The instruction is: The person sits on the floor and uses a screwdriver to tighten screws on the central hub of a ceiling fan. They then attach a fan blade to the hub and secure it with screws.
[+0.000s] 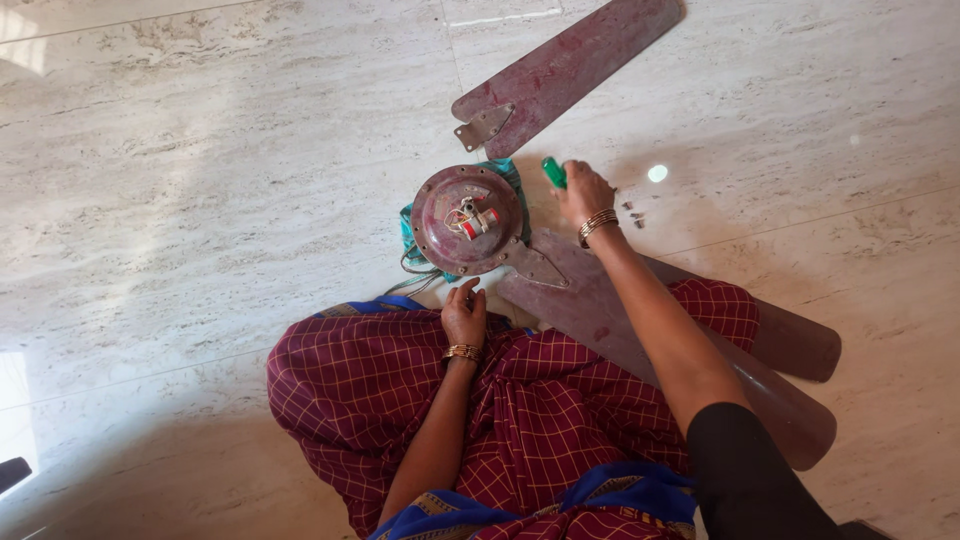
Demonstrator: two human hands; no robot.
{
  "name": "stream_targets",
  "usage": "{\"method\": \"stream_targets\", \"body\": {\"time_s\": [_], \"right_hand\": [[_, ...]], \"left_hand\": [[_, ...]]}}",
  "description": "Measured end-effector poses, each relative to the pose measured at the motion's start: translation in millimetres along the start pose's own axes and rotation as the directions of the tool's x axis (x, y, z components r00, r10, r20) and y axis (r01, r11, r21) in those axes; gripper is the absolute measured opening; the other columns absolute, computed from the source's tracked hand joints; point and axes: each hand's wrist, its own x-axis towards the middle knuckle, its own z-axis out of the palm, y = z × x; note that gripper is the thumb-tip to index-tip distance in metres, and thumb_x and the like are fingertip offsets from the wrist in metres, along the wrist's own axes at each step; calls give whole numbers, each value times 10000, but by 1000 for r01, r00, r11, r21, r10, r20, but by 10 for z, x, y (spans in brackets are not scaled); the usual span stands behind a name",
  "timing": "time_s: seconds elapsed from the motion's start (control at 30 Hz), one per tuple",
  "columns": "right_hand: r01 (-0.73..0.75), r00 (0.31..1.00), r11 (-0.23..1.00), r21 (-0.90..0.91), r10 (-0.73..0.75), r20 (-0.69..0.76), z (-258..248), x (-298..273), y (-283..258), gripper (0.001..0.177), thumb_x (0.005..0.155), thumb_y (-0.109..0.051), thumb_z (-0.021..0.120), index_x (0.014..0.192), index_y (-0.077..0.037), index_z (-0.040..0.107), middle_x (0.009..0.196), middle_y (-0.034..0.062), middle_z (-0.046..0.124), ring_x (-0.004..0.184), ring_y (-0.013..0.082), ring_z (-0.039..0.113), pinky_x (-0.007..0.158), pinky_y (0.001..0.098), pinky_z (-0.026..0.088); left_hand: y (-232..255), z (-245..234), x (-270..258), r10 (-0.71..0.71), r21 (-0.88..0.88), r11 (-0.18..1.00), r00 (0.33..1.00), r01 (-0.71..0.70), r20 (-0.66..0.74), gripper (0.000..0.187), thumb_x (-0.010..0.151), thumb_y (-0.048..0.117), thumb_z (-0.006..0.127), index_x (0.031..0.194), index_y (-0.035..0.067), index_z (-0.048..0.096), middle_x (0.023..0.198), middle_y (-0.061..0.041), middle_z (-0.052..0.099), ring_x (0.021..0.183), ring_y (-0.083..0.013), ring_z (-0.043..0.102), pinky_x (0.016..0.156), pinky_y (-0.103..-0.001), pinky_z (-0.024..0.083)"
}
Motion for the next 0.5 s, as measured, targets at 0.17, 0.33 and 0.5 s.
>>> {"method": "stream_targets", "body": {"time_s": [0.17, 0.33, 0.5], "right_hand": [[313, 944, 718, 622, -163, -287, -907, -509, -299, 465, 968, -134, 760, 1317, -47, 466, 1109, 121, 727, 1034, 267, 762, 855, 378, 626], [377, 926, 589, 715, -243, -287, -1092, -866, -712, 525, 971, -50, 756, 1362, -54, 405, 1113, 128, 758, 1055, 228, 775, 876, 319, 654], [412, 911, 660, 628, -277, -307, -897, -1004, -809, 549, 938, -81, 789, 1346, -58, 424, 1064, 129, 764, 1009, 244, 782, 821, 335, 643]], "left_hand": [[-41, 43, 5, 20, 19, 1000, 1000, -20, -2, 217, 884, 141, 757, 1100, 121, 770, 812, -68, 644, 637, -209, 624, 617, -375, 524], [-11, -7, -39, 47, 25, 999, 999, -47, -24, 209, 893, 143, 753, 1100, 122, 769, 808, -66, 640, 639, -204, 619, 621, -375, 522], [16, -47, -82, 36, 30, 999, 999, -35, -19, 202, 908, 146, 746, 1107, 116, 762, 820, -56, 639, 645, -192, 622, 628, -370, 531]]}}
